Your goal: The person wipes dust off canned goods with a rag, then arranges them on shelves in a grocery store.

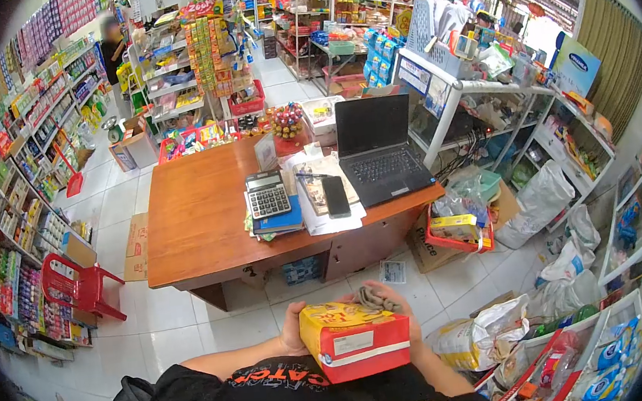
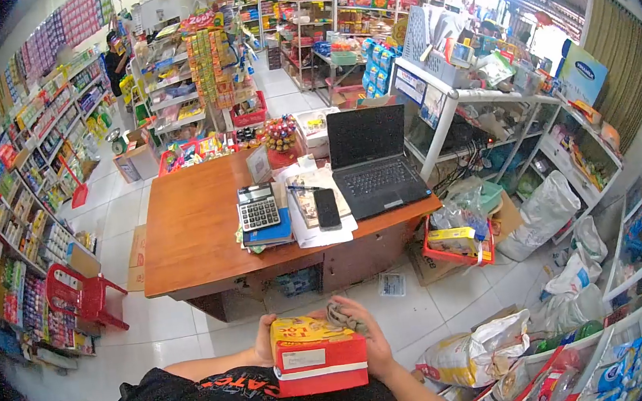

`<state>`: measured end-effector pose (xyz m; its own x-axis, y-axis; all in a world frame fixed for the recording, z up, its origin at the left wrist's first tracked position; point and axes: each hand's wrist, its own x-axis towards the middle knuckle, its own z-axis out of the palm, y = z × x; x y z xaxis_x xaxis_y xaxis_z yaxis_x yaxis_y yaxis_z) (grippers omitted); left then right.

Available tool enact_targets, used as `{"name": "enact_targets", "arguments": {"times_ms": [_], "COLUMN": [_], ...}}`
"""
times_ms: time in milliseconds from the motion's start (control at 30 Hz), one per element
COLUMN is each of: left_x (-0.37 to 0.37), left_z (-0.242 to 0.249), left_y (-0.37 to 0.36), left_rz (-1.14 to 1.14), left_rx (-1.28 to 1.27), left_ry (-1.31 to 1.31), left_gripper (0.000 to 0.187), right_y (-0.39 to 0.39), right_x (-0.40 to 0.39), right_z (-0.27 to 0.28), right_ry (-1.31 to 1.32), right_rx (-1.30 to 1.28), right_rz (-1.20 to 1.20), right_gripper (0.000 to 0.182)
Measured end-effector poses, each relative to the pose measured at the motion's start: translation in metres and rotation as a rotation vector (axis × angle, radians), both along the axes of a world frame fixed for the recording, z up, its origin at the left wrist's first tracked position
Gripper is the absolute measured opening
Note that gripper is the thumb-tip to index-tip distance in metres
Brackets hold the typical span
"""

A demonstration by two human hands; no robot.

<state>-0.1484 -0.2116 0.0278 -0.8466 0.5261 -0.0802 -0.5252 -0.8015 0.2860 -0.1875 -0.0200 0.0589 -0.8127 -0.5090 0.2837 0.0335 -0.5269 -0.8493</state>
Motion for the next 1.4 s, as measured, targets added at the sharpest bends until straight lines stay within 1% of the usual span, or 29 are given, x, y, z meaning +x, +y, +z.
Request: {"name": "enact_targets", "arguments": {"times_ms": [33, 133, 167, 233, 267, 300, 333, 367, 400, 433, 500, 533, 600, 633, 733, 767, 833, 867, 900, 933, 1000, 1033, 1067, 1100, 1133, 1200, 1233, 1333, 1400], "left_x": [0.002, 0.008, 0.01, 0.016, 0.015, 0.014, 0.011, 0.015, 0.017, 0.017, 0.018, 0.016, 0.013, 0.014, 0.017, 0.019, 0.019, 0.015, 0.008, 0.008, 0.008, 0.012, 0.011, 0.006, 0.006, 0.004, 0.004, 0.004, -0.001], "left_z": [0.007, 0.015, 0.008, 0.003, -0.003, -0.01, -0.019, -0.006, 0.009, 0.014, 0.018, 0.011, -0.01, -0.009, -0.008, -0.013, -0.016, -0.033, -0.066, -0.071, -0.079, -0.046, -0.025, -0.025, -0.024, -0.022, -0.022, -0.025, -0.025], "left_y": [0.005, 0.018, 0.018, 0.021, 0.025, 0.029, 0.036, 0.038, 0.04, 0.043, 0.051, 0.051, 0.049, 0.049, 0.048, 0.046, 0.045, 0.052, 0.063, 0.058, 0.048, 0.041, 0.037, 0.037, 0.038, 0.038, 0.037, 0.034, 0.033], "left_rz": [0.011, 0.004, 0.018, 0.108, 0.131, 0.154, 0.158, 0.152, 0.144, 0.143, 0.124, 0.088, 0.017, 0.004, -0.029, -0.043, -0.067, -0.159, -0.247, -0.259, -0.282, -0.188, -0.092, -0.176, -0.186, -0.2, -0.187, -0.155, -0.143], "left_rx": [0.003, 0.064, -0.008, -0.143, -0.097, -0.05, 0.113, 0.107, 0.103, 0.05, -0.06, 0.025, 0.195, 0.159, 0.084, 0.084, 0.11, 0.534, 0.957, 0.924, 0.859, 0.43, 0.002, 0.134, 0.153, 0.195, 0.153, 0.059, 0.048], "left_ry": [-0.008, -0.033, -0.014, 0.027, 0.017, 0.008, -0.037, -0.037, -0.035, -0.019, 0.009, 0.005, -0.009, -0.02, -0.049, -0.056, -0.102, -0.008, 0.084, 0.043, -0.039, -0.132, -0.216, -0.19, -0.19, -0.184, -0.21, -0.291, -0.344], "left_gripper": [0.09, 0.092, 0.092, 0.09, 0.088, 0.085, 0.082, 0.082, 0.081, 0.085, 0.094, 0.092, 0.088, 0.089, 0.09, 0.088, 0.081, 0.079, 0.077, 0.077, 0.075, 0.075, 0.076, 0.077, 0.077, 0.078, 0.076, 0.07, 0.063], "right_y": [0.007, 0.003, 0.003, 0.004, 0.003, 0.002, 0.005, 0.009, 0.009, 0.012, 0.018, 0.021, 0.024, 0.025, 0.029, 0.023, 0.011, 0.005, -0.003, -0.007, -0.003, 0.0, 0.003, 0.007, 0.007, 0.001, -0.002, -0.027, -0.031], "right_x": [-0.007, -0.004, -0.007, -0.012, -0.018, -0.027, -0.024, -0.019, -0.014, -0.01, -0.011, -0.013, -0.02, -0.023, -0.026, -0.026, -0.016, -0.009, 0.001, 0.007, -0.001, -0.01, -0.025, -0.045, -0.056, -0.057, -0.058, -0.018, -0.018], "right_z": [0.014, 0.046, 0.049, 0.036, 0.021, -0.018, -0.04, -0.057, -0.054, -0.039, -0.038, -0.034, -0.003, 0.017, 0.046, 0.033, 0.017, 0.008, -0.002, -0.009, -0.008, -0.006, -0.004, -0.003, -0.003, -0.004, -0.004, -0.016, -0.01], "right_ry": [0.181, 0.455, 0.555, 0.654, 0.706, 0.521, 0.421, 0.32, 0.222, 0.245, 0.2, 0.179, 0.253, 0.293, 0.917, 1.033, 1.181, 1.244, 1.297, 1.34, 1.387, 1.414, 1.364, 1.313, 1.263, 1.067, 0.971, 1.211, 1.248], "right_rx": [0.088, -0.04, 0.026, 0.216, 0.31, 0.232, 0.261, 0.291, 0.321, 0.379, 0.302, 0.261, 0.03, -0.087, 0.511, 0.626, 0.724, 0.695, 0.663, 0.626, 0.677, 0.702, 0.768, 0.83, 0.887, 0.866, 0.851, 0.67, 0.694], "right_rz": [-0.012, -0.068, -0.123, -0.169, -0.192, -0.106, -0.104, -0.1, -0.099, -0.174, -0.321, -0.402, -0.509, -0.557, -0.737, -0.733, -0.464, -0.32, -0.172, -0.021, -0.024, -0.03, -0.156, -0.278, -0.397, -0.599, -0.696, -0.251, -0.107], "right_gripper": [0.034, 0.034, 0.038, 0.037, 0.036, 0.041, 0.042, 0.044, 0.045, 0.045, 0.045, 0.045, 0.048, 0.049, 0.041, 0.043, 0.044, 0.044, 0.044, 0.045, 0.044, 0.043, 0.043, 0.043, 0.044, 0.043, 0.043, 0.041, 0.036]}}
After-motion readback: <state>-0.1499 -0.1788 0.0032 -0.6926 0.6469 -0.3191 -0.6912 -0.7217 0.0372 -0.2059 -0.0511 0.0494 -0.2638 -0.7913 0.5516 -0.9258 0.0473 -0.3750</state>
